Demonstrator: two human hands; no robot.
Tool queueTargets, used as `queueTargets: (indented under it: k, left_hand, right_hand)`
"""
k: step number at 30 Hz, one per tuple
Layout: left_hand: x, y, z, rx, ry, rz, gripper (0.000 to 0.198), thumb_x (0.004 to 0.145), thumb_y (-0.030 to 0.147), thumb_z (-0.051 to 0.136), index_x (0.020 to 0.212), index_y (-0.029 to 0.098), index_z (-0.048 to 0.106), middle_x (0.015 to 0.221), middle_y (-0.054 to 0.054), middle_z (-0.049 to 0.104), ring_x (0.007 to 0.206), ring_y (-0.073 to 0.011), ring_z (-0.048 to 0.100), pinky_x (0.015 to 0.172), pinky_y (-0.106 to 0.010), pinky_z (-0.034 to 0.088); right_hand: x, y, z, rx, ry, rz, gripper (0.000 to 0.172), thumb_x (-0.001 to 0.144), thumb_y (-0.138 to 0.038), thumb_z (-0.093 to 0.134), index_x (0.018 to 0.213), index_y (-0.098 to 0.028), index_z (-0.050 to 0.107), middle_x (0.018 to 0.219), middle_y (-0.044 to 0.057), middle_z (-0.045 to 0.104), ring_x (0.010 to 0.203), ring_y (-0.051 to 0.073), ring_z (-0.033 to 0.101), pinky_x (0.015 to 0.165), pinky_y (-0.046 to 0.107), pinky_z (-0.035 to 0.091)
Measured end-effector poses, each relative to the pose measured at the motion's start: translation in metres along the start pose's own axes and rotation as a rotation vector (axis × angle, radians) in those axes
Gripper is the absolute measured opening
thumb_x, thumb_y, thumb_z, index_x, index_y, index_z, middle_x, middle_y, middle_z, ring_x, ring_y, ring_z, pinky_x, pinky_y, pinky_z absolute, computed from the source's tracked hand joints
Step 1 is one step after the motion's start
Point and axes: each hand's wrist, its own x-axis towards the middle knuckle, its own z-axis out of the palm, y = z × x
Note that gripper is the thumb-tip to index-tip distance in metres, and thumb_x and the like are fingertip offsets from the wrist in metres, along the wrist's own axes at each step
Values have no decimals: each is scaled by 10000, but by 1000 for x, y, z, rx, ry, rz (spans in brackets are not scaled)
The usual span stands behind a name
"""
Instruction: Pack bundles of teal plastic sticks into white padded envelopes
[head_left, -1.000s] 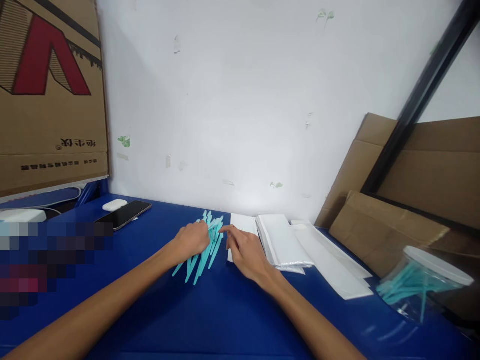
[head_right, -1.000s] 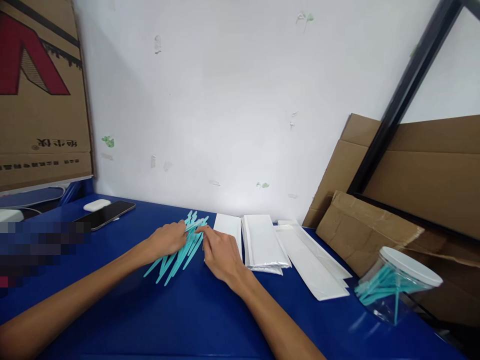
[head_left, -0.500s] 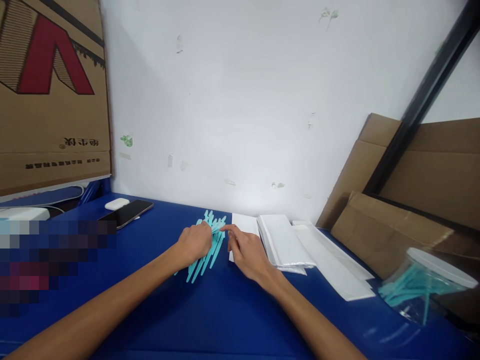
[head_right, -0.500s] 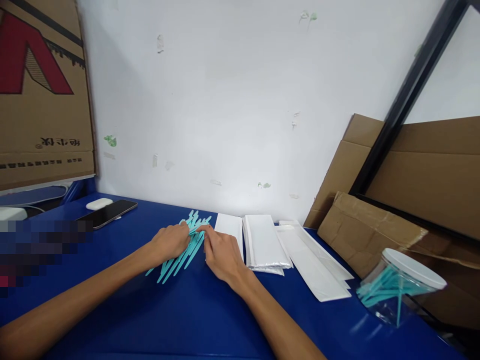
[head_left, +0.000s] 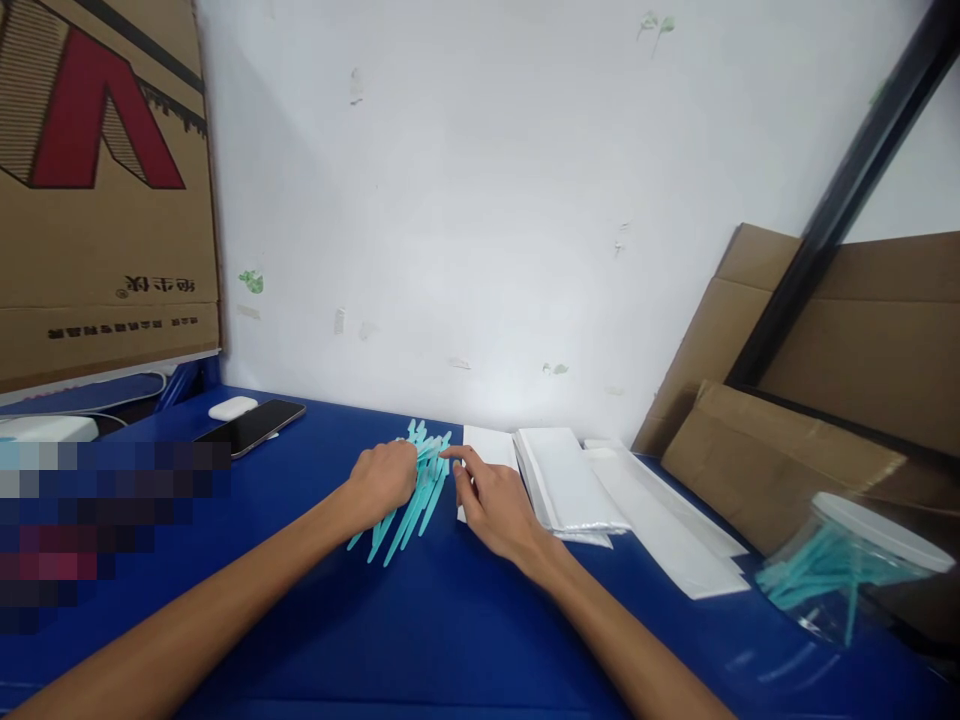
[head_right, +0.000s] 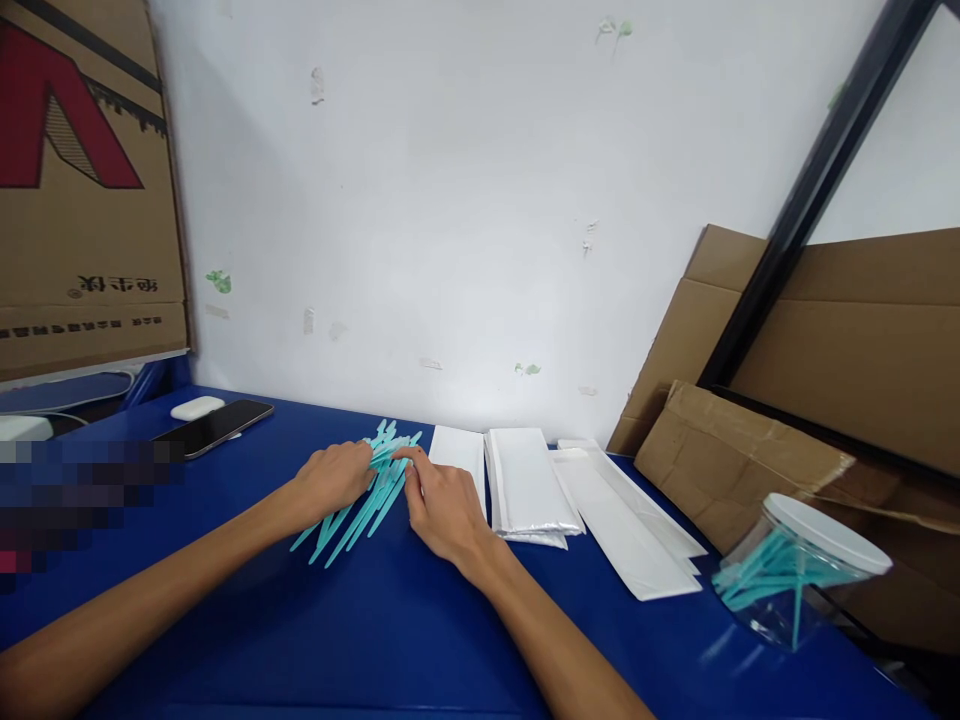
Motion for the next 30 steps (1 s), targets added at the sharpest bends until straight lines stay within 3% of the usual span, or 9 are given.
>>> queueTargets:
  k: [9, 11, 13, 15, 17, 19, 22, 26, 30]
  left_hand:
    - [7, -5, -6, -43, 54, -19, 233, 852, 241, 417, 837, 135, 624, 882, -190, 683, 847, -324, 669, 688, -361, 467]
    - [10, -5, -10, -85, 80, -24, 272, 882, 304, 375, 796, 154, 586, 827, -149, 668, 748, -276, 655, 614, -315, 436]
    - [12, -3, -14, -276, 73, 24, 319, 910, 377, 333, 743, 180, 522, 721, -80, 614, 611, -197, 587, 532, -269, 380]
    - [11, 0, -18, -637, -24, 100, 343, 908, 462, 361, 704, 199, 441, 602, -3, 488, 477, -119, 439, 455, -236, 294]
    - [7, 5, -21, -1010, -198, 155, 376, 868, 535, 453, 696, 209, 382, 561, 52, 362, 418, -68, 270, 404, -215, 184]
    - [1, 11, -21, -1221, -355, 188, 412, 819, 567, 539, 702, 209, 371, 569, 77, 316, 415, -43, 174, 387, -204, 96]
    - [-9, 22, -18, -1376, -476, 270, 407, 805, 554, 576, 724, 191, 411, 623, 66, 395, 417, -23, 173, 373, -193, 70]
    - [-18, 31, -13, -1474, -573, 333, 392, 849, 535, 535, 741, 171, 439, 723, 16, 511, 417, -11, 267, 362, -186, 111]
    - [-20, 32, -10, -1555, -633, 317, 335, 864, 503, 544, 815, 190, 436, 635, 54, 441, 409, -22, 249, 357, -171, 87]
  right_hand:
    - [0, -1, 0, -11, 59, 31, 324, 996, -258, 328, 1253, -272, 525, 651, -39, 620, 574, 145, 590, 596, 242, 375]
    - [0, 0, -1, -5, 126, 53, 317, 991, -264, 333, 1225, -266, 548, 741, -14, 655, 623, 152, 604, 623, 256, 397]
    - [1, 0, -2, 31, 217, 82, 322, 989, -282, 337, 1230, -260, 550, 926, 28, 682, 736, 167, 629, 675, 275, 431]
    - [2, 1, -4, 102, 306, 122, 356, 988, -314, 343, 1303, -264, 502, 1139, 62, 646, 890, 187, 633, 729, 292, 464]
    - [4, 3, -5, 201, 376, 164, 425, 988, -353, 355, 1403, -269, 399, 1306, 82, 565, 1036, 201, 607, 778, 306, 490]
    - [6, 5, -6, 302, 429, 195, 504, 985, -388, 368, 1468, -268, 292, 1419, 101, 469, 1131, 212, 573, 843, 334, 501]
    - [8, 8, -7, 398, 453, 214, 559, 983, -416, 382, 1497, -262, 229, 1475, 113, 408, 1209, 227, 536, 949, 390, 476]
    - [7, 7, -7, 371, 464, 196, 526, 994, -406, 361, 1490, -261, 265, 1510, 89, 368, 1350, 235, 403, 1070, 429, 387]
    - [6, 3, -10, 334, 515, 130, 527, 1000, -374, 347, 1501, -245, 251, 1537, 84, 322, 1391, 231, 342, 1111, 436, 347]
